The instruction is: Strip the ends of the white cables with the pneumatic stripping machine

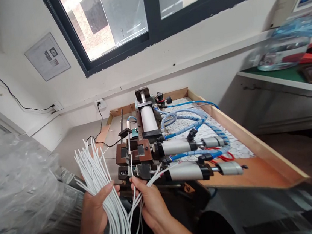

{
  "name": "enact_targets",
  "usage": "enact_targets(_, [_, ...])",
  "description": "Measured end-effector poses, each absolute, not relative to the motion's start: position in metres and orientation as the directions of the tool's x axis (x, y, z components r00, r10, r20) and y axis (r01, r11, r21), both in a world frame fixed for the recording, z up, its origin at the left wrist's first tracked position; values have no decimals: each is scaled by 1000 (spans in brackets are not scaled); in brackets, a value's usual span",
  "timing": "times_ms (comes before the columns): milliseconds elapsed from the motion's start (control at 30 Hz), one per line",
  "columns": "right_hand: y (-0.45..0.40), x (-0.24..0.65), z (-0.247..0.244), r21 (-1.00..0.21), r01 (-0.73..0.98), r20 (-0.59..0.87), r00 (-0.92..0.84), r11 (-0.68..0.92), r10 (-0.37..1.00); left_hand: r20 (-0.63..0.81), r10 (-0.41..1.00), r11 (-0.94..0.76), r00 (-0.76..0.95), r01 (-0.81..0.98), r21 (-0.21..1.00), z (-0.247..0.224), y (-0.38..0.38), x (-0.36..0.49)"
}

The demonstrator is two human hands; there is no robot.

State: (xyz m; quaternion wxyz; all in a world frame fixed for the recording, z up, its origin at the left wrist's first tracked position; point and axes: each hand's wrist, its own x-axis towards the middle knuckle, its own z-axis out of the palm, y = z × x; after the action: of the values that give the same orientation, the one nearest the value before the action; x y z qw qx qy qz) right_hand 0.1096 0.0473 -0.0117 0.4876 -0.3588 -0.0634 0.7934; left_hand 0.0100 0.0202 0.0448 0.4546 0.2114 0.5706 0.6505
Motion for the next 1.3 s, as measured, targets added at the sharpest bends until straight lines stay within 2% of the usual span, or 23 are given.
enact_targets(100, [46, 107, -13, -470, -713, -466, -299, -520, 833, -217, 842, 41, -494, -341, 939, 42, 19, 9])
enact_targets(300, [44, 103, -20, -530, -705, -434, -253, -472, 865, -214, 868, 66, -448, -322, 944, 29, 16, 2])
enact_targets(400, [40, 103, -24, -594, -683, -373, -236, -426, 898, -212, 878, 73, -429, -317, 946, 27, 14, 2])
enact_targets(567, [26, 109, -29, -771, -556, -209, -239, -311, 948, -207, 889, 78, -408, -311, 947, 23, 10, 4])
enact_targets(800, [6, 124, -37, -914, -330, -140, -294, -238, 946, -163, 929, 35, -331, -361, 932, 17, 6, 6])
enact_targets(1100, [-22, 136, -40, -947, -186, -148, -472, -262, 869, -176, 948, 92, -265, -303, 948, 13, -13, 13])
enact_targets(1233, [-33, 138, -55, -935, -254, -146, -366, -249, 919, -142, 960, 71, -242, -280, 957, 7, -21, 15])
enact_targets(1300, [-39, 140, -60, -950, -233, -131, -300, -205, 945, -133, 959, 62, -252, -269, 961, 4, -25, 16])
